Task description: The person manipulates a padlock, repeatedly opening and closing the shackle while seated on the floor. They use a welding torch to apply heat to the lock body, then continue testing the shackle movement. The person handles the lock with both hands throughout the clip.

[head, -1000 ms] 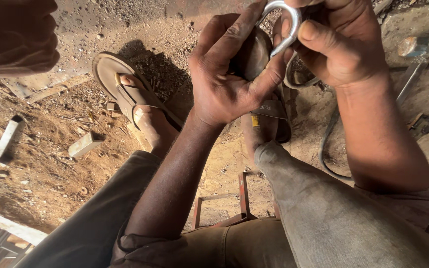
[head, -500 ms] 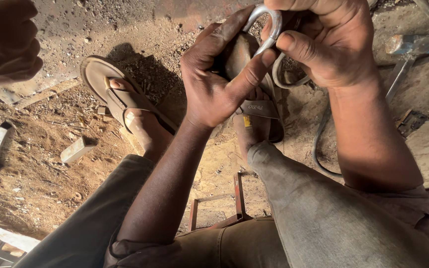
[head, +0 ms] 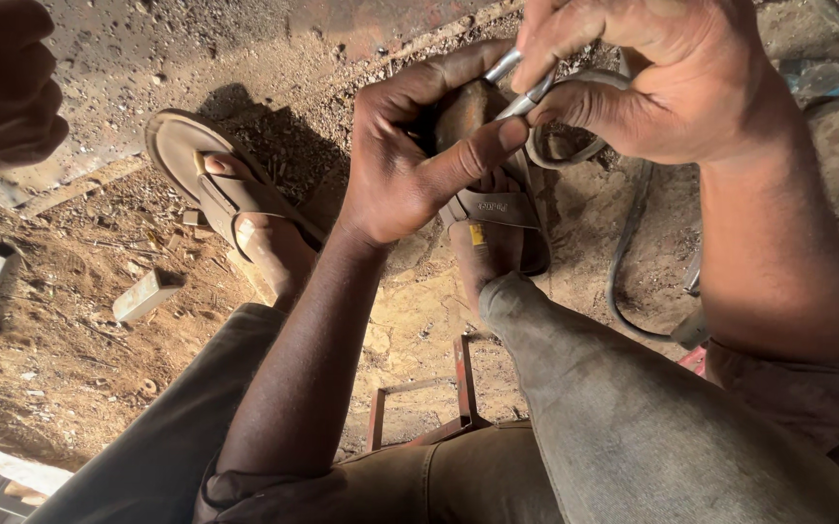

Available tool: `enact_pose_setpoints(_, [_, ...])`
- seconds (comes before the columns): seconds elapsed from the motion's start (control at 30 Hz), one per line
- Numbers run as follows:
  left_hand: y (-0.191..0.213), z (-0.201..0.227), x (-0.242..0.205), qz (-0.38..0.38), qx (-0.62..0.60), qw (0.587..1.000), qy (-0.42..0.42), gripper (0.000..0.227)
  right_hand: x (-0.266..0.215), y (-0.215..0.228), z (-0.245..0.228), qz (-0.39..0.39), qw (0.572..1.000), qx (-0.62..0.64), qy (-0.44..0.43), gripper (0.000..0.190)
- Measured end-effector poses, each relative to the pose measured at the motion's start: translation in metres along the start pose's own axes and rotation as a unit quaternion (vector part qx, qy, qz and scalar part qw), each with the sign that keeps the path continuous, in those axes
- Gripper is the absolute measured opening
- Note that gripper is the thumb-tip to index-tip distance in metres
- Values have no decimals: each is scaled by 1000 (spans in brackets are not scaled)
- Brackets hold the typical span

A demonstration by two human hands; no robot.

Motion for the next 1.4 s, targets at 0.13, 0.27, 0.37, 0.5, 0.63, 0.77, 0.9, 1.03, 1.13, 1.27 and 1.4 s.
enact_pose_setpoints(0.13, [0, -3, 2, -25, -41, 999, 22, 44, 0, -4, -3, 5, 998, 59, -24, 20])
enact_pose_setpoints(0.27, [2, 0, 1, -21, -21, 998, 49, 45, -3, -6, -4, 13, 992, 119, -37, 17])
enact_pose_setpoints(0.37, [2, 2, 2, -32, 2, 998, 45, 47, -1, -4, -4, 8, 995, 87, -42, 17])
enact_pose_setpoints(0.5, [2, 3, 3, -35, 13, 999, 39, 48, 5, 5, -7, -19, 997, 33, -64, 18])
enact_pose_setpoints(0.63, [0, 2, 4, -34, 35, 999, 20, 49, 8, 10, -11, -28, 999, 6, -41, 31])
enact_pose_setpoints(0.77, [-1, 2, 3, -28, 88, 996, -11, 53, 3, 6, -13, -17, 999, 2, -37, 27])
enact_pose_setpoints(0.9, [-1, 8, 4, -28, 174, 983, -47, 52, -3, 6, -11, -40, 990, -4, -132, 37])
enact_pose_setpoints(1.03, [-2, 14, 7, -30, 269, 958, -92, 55, -3, 8, -18, -30, 993, -110, -25, 26])
enact_pose_setpoints(1.13, [-4, 16, 8, -30, 313, 943, -106, 57, -8, 8, -20, -59, 991, -117, -29, 22])
enact_pose_setpoints(1.27, [-6, 20, 8, -27, 345, 931, -119, 57, -12, 7, -20, -74, 989, -125, -38, 19])
enact_pose_setpoints(1.4, [-7, 22, 8, -20, 344, 932, -111, 58, -14, 5, -21, -53, 988, -137, -37, 22])
Point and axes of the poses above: each hand's wrist, its own x-axis towards the middle knuckle, its own y-axis out of the back of the hand, z = x × y, the point moved 3 cm from there along x, towards the middle knuckle, and after that the axes turned 15 degrees about -x, right-handed, at the moved point
